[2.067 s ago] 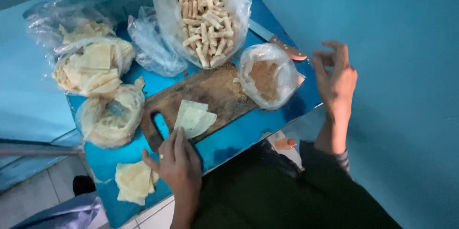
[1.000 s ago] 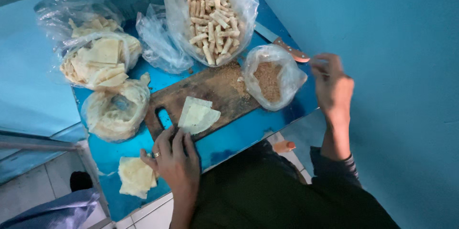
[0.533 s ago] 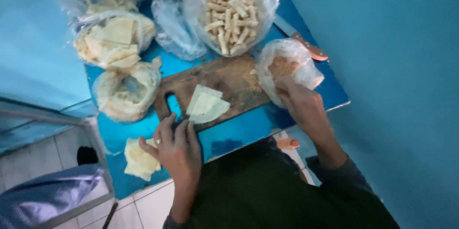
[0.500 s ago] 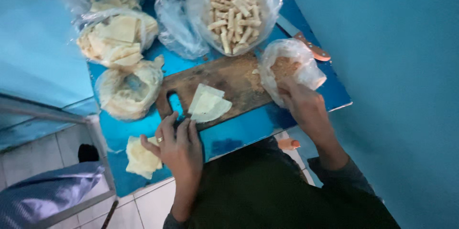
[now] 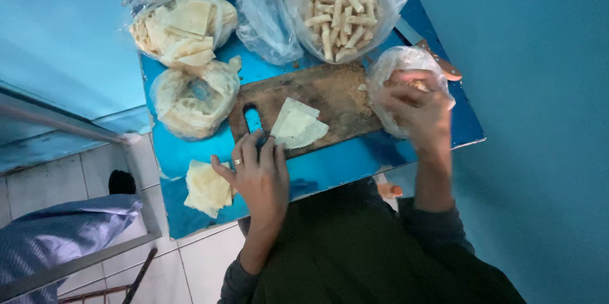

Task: The person sits at a small blue table and wraps flat dough squares around a pinch of brown filling taken from a plastic bag, rolling each piece by hand on a wooden board. The finished rolled snacks are placed into a large plastic bag holding the accumulating output.

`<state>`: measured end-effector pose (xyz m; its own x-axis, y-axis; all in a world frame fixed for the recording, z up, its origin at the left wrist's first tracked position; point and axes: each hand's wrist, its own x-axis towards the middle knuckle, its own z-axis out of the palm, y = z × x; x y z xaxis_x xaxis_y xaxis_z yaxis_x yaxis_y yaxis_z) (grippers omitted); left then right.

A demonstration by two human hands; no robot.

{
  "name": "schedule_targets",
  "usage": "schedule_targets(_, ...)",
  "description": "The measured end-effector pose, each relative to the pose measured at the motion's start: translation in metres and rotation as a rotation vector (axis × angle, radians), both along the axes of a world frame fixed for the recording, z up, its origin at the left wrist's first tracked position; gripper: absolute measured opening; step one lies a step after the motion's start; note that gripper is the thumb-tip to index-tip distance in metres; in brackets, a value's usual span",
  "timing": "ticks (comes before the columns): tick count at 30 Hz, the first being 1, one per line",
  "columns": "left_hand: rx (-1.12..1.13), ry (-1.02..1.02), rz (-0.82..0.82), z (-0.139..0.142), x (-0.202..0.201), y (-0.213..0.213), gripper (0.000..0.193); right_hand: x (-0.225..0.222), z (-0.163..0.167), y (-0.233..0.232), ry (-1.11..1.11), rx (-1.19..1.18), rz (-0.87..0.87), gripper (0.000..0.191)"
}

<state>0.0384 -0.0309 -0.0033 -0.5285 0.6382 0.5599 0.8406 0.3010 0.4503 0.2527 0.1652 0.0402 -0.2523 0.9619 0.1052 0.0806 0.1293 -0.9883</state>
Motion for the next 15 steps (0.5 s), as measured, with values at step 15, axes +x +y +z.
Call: schedule_targets(15,0.035,-0.014,0.010,-0.005,0.008,0.007,0.011,-0.084,-0.023,-0.077,-0.498,1.015,0.498,0.040)
